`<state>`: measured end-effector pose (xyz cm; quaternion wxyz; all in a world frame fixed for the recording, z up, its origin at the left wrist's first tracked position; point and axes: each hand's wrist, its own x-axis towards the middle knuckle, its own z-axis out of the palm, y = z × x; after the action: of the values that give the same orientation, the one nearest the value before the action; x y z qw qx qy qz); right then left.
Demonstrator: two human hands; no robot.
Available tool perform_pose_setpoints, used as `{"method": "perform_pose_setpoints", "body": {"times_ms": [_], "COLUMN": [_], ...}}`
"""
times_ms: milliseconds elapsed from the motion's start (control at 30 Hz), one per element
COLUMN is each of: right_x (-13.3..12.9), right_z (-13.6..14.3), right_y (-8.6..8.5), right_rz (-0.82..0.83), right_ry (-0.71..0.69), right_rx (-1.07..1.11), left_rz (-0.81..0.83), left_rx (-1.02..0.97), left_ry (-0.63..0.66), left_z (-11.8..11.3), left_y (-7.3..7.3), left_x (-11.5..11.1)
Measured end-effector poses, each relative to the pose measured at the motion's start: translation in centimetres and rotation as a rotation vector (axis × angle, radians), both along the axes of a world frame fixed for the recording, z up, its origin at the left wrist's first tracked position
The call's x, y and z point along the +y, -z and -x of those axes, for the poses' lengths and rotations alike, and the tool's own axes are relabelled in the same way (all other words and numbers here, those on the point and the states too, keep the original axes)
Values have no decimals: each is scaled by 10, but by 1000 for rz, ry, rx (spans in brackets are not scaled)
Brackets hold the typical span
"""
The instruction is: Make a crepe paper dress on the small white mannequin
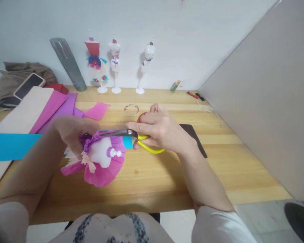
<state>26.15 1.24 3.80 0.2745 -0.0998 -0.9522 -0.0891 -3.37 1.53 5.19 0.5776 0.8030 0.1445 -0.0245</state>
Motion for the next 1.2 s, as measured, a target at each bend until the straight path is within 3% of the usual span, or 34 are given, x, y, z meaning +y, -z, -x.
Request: {"method": "perform_pose_setpoints", "body": {"times_ms": [133,333,533,833,933,1200], "right_x": [0,2,3,0,-2,-4], "right_z": [-1,0,-2,-2,-1,-9], "right_y": [0,4,9,3,1,-8], "right_rz": [6,-14,16,50,129,218], "right_ry": [58,-3,49,33,70,181], "right_rx": [-57,9,-23,55,75,12], "left_rz": [-59,-43,-52,-2,-5,-399], "left_rx": [21,17,-17,-23,-19,222], "left_ry": [23,7,-23,-108,-109,-177], "left_z": [1,3,3,0,-1,-6], "left_y": [1,3,4,0,1,-5], "left_x": [2,2,1,-3,-4,-20]}}
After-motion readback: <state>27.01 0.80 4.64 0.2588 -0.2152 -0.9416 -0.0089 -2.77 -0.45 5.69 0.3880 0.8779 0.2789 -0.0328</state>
